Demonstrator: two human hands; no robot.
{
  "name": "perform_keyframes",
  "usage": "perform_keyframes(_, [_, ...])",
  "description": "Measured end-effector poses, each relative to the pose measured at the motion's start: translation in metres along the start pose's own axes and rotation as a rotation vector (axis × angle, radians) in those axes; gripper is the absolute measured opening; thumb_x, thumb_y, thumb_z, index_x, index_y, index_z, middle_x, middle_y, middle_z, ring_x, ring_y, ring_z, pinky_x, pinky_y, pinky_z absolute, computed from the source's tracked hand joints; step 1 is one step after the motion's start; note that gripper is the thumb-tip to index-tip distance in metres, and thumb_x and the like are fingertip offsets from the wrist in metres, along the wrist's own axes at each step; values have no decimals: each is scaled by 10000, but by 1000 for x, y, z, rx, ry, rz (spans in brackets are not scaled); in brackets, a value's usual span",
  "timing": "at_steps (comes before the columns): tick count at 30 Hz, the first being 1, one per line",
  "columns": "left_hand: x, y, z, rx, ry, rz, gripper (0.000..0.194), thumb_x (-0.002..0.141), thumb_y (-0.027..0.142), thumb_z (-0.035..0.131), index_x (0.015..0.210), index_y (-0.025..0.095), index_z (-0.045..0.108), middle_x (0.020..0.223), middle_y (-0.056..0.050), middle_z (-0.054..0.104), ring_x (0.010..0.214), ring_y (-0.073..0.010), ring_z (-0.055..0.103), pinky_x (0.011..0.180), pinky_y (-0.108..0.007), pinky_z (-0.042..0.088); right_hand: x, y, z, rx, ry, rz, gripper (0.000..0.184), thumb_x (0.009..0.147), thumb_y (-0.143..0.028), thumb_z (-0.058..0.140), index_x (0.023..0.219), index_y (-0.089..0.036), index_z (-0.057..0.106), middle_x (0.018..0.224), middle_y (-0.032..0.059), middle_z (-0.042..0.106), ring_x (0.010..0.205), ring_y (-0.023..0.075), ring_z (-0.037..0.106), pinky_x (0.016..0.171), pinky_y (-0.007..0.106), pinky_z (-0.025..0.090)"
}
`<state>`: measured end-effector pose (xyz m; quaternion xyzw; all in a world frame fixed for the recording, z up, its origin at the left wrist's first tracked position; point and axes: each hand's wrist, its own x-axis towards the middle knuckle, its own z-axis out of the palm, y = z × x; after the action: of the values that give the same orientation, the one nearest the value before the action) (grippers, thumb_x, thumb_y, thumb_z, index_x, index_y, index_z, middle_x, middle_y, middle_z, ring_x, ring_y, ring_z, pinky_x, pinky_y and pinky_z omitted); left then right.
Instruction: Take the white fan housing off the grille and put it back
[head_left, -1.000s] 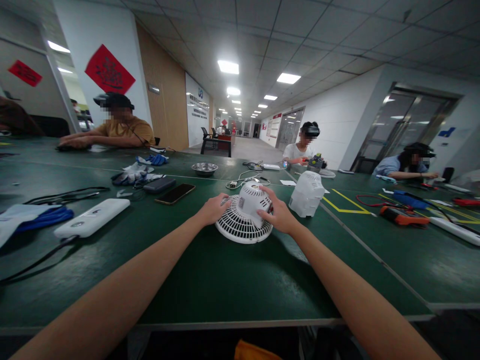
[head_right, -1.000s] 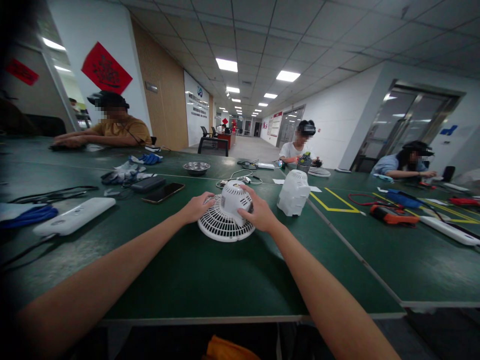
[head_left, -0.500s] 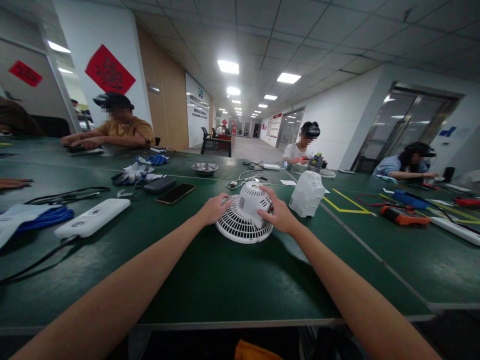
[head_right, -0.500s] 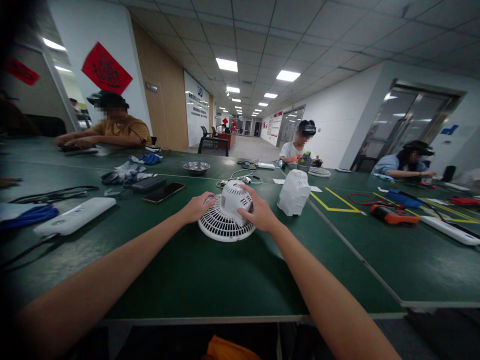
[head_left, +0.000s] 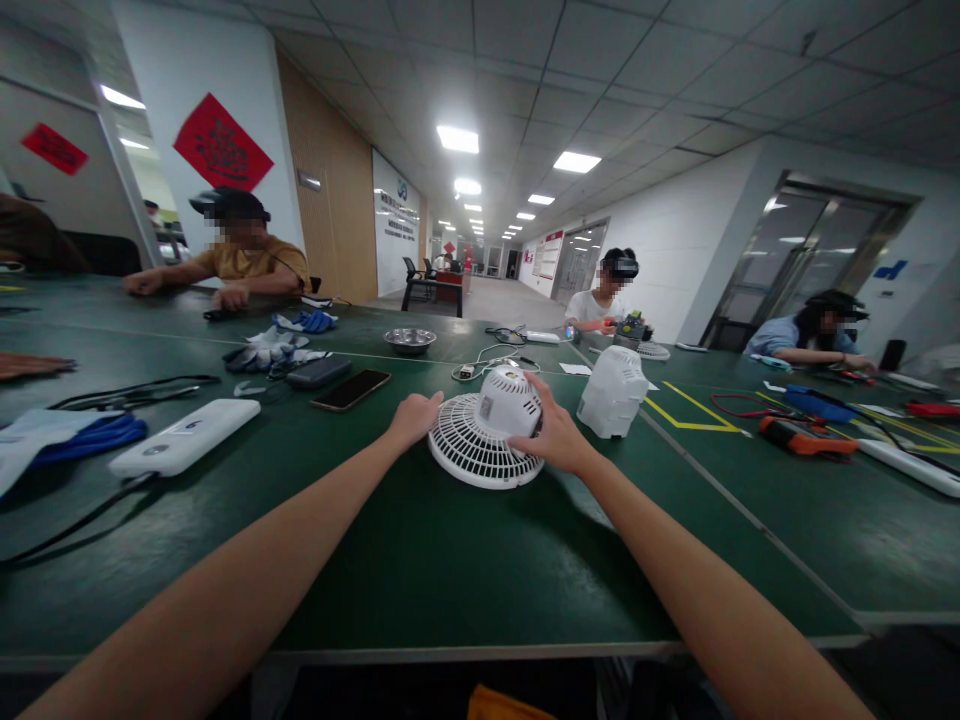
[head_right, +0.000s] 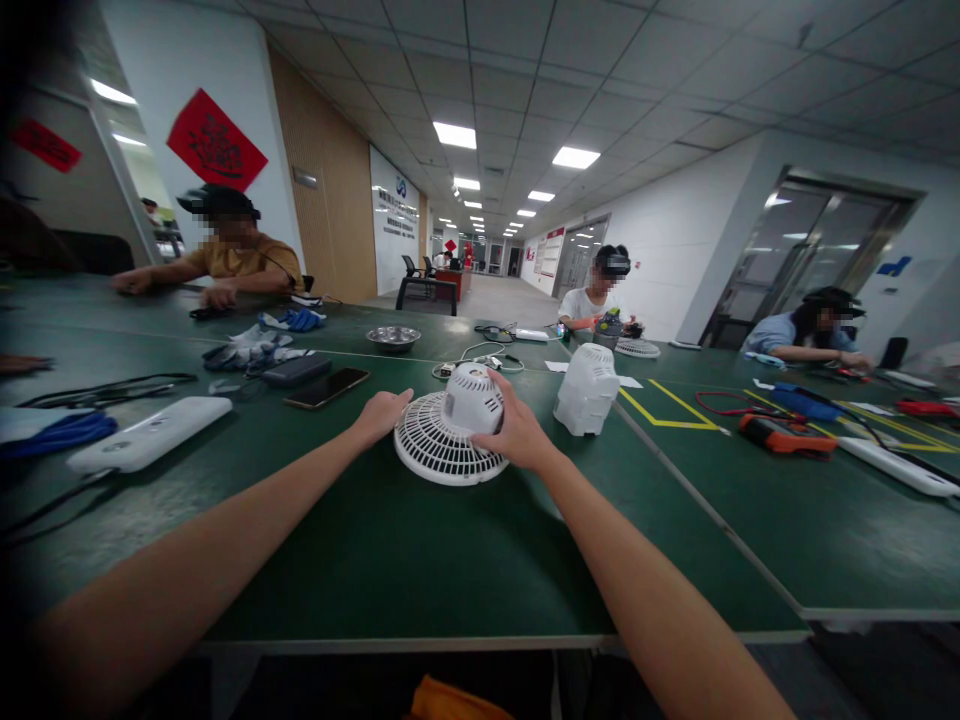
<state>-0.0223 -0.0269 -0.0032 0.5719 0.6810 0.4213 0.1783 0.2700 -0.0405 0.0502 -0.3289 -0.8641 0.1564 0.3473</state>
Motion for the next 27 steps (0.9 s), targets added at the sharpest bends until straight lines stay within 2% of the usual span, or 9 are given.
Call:
perform_keyframes(4, [-2,6,-6,-140,92,49,496,899,527,364,701,173,649,699,-85,703,671,-235,649,655,-343,474,1,6,-4,126,60,64,1112,651,-350,820,1547,-284,164,1349,113,550,1163,341,592,1035,566,434])
perform_keyframes(7, [-1,15,-11,-294,161,177,449,919,491,343,820,166,637,807,-64,703,749,-195,639,672,-299,486,4,13,-1,401,166,180,1070,719,-386,745,1548,-299,75,1323,116,565,1073,303,641,937,532,519])
perform_keyframes(9, [-1,20,-12,-416,194,272,401,919,484,382,858,168,622,877,-63,697,820,-185,640,701,-282,497,7,15,4,632,227,298,911,817,-440,619,1537,-299,81,1246,106,612,998,283,669,855,512,556])
perform_keyframes(10, [-1,22,-11,-474,195,296,379,914,488,415,888,167,616,912,-65,697,852,-185,644,722,-284,508,8,15,8,737,224,351,790,863,-471,542,1522,-290,146,1201,101,637,981,282,675,826,507,564])
perform_keyframes(12, [-3,25,-7,-554,150,278,355,892,494,502,971,163,602,974,-72,704,891,-197,664,761,-311,536,9,15,14,904,128,431,581,918,-532,410,1425,-250,362,1135,99,674,994,283,675,810,493,569])
perform_keyframes(15, [-9,26,3,-618,-34,196,378,829,442,653,1067,153,599,1025,-90,728,910,-228,701,801,-381,577,6,16,18,1028,-55,504,510,929,-583,354,1195,-200,561,1081,104,705,1002,267,680,825,454,573])
perform_keyframes(16, [-12,25,7,-639,-92,176,376,815,421,685,1066,151,612,1038,-96,734,916,-234,708,813,-395,585,5,17,19,1052,-83,521,502,930,-584,356,1151,-194,580,1068,102,711,993,258,685,827,445,575])
perform_keyframes(22, [-14,17,19,-817,-151,17,295,781,360,764,961,139,687,906,-104,766,787,-245,736,721,-420,623,-1,29,18,1166,-264,581,441,953,-527,363,1088,-191,615,997,86,730,921,224,704,781,417,594])
perform_keyframes(27, [-10,15,21,-737,-110,32,248,781,353,765,896,142,703,807,-85,765,705,-245,731,642,-409,627,1,29,24,1117,-261,548,428,931,-540,372,1055,-199,600,997,90,721,906,231,708,812,438,583])
